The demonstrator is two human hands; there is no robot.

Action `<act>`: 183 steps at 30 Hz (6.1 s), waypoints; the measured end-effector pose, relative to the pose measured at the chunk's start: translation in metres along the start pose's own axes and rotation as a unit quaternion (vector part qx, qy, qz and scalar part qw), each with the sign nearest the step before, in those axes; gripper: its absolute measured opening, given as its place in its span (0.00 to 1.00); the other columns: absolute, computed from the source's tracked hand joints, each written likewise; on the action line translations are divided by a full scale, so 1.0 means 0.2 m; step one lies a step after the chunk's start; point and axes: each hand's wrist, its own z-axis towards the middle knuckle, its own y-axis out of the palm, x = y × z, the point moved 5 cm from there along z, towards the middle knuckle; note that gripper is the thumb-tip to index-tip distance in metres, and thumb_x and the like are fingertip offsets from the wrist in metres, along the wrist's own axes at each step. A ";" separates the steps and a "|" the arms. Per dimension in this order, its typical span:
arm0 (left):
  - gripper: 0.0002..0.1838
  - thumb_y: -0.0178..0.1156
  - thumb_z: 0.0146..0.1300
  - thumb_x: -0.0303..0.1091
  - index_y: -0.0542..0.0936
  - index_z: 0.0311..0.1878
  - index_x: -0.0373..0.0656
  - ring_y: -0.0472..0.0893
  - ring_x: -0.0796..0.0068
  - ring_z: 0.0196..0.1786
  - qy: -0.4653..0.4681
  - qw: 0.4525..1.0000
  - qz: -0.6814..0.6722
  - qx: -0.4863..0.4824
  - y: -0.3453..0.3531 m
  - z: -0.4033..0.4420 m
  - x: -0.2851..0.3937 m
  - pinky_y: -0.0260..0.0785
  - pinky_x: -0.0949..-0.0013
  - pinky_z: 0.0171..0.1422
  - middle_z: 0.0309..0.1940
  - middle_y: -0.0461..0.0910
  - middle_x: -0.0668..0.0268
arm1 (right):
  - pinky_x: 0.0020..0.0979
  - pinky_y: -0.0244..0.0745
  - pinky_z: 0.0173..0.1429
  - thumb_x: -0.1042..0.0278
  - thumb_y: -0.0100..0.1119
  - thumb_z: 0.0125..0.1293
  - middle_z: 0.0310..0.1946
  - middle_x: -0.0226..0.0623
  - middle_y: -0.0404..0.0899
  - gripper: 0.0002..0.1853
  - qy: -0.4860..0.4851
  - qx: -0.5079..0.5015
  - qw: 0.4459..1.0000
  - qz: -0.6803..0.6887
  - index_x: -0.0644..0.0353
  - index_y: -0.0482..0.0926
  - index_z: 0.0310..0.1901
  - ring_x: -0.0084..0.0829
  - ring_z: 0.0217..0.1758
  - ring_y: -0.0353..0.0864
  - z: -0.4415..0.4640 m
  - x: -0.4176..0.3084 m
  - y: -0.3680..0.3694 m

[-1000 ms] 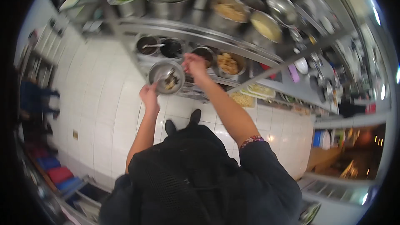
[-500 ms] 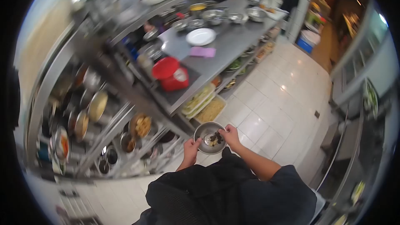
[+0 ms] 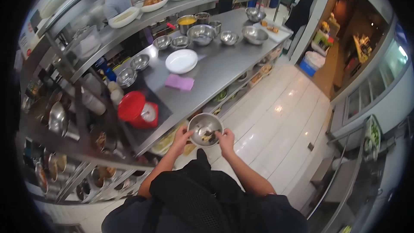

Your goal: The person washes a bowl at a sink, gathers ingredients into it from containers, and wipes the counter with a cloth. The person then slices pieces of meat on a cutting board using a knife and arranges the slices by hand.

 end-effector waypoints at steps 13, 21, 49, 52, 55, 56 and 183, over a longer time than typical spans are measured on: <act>0.09 0.68 0.58 0.27 0.76 0.27 0.41 0.78 0.74 0.26 0.003 0.990 0.013 0.137 0.30 1.51 0.16 0.75 0.66 0.29 0.24 0.78 0.66 | 0.28 0.72 0.34 0.69 0.73 0.64 0.22 0.30 0.77 0.10 -0.256 -0.055 0.934 -0.244 0.62 0.85 0.43 0.20 0.26 0.74 1.81 -1.33 -0.06; 0.12 0.67 0.59 0.27 0.73 0.24 0.45 0.71 0.79 0.23 -0.017 0.989 -0.011 0.147 0.64 2.12 0.27 0.64 0.69 0.26 0.21 0.73 0.71 | 0.39 0.77 0.47 0.71 0.65 0.67 0.37 0.46 0.84 0.07 -0.677 -0.010 0.705 -0.210 0.63 0.86 0.43 0.46 0.41 0.82 2.62 -2.81 0.14; 0.08 0.62 0.64 0.27 0.81 0.45 0.39 0.83 0.73 0.39 -0.003 0.943 -0.156 0.293 1.33 2.75 0.88 0.74 0.67 0.45 0.37 0.84 0.66 | 0.48 0.76 0.48 0.61 0.63 0.68 0.39 0.47 0.84 0.10 -0.435 -0.373 0.738 -0.356 0.60 0.82 0.39 0.54 0.45 0.83 4.64 -1.70 0.11; 0.05 0.64 0.66 0.29 0.81 0.43 0.42 0.80 0.80 0.35 0.030 0.955 -0.126 0.265 1.39 3.08 1.16 0.72 0.74 0.39 0.34 0.82 0.70 | 0.49 0.75 0.54 0.63 0.61 0.69 0.41 0.43 0.85 0.08 -0.445 -0.352 0.719 -0.401 0.58 0.83 0.39 0.50 0.47 0.84 5.00 -1.23 0.38; 0.05 0.65 0.67 0.31 0.82 0.42 0.42 0.77 0.82 0.33 0.060 0.952 -0.110 0.279 1.48 3.41 1.38 0.71 0.75 0.37 0.32 0.79 0.72 | 0.55 0.69 0.65 0.63 0.61 0.69 0.45 0.41 0.85 0.10 -0.401 -0.385 0.662 -0.503 0.53 0.84 0.48 0.41 0.53 0.86 5.10 -1.04 0.44; 0.05 0.66 0.67 0.31 0.82 0.42 0.42 0.77 0.82 0.33 0.062 0.952 -0.098 0.282 1.49 3.54 1.42 0.72 0.74 0.37 0.31 0.78 0.72 | 0.55 0.69 0.65 0.63 0.61 0.69 0.45 0.41 0.85 0.10 -0.392 -0.386 0.666 -0.503 0.53 0.84 0.48 0.41 0.53 0.86 5.10 -1.03 0.39; 0.31 0.40 0.79 0.53 0.67 0.78 0.49 0.55 0.53 0.83 0.352 0.340 0.661 0.569 -1.07 3.03 0.80 0.35 0.36 0.86 0.80 0.62 0.59 | 0.34 0.83 0.43 0.67 0.69 0.67 0.37 0.40 0.88 0.13 -0.111 -0.341 0.861 -0.361 0.65 0.84 0.50 0.30 0.35 0.86 3.09 -0.76 -0.25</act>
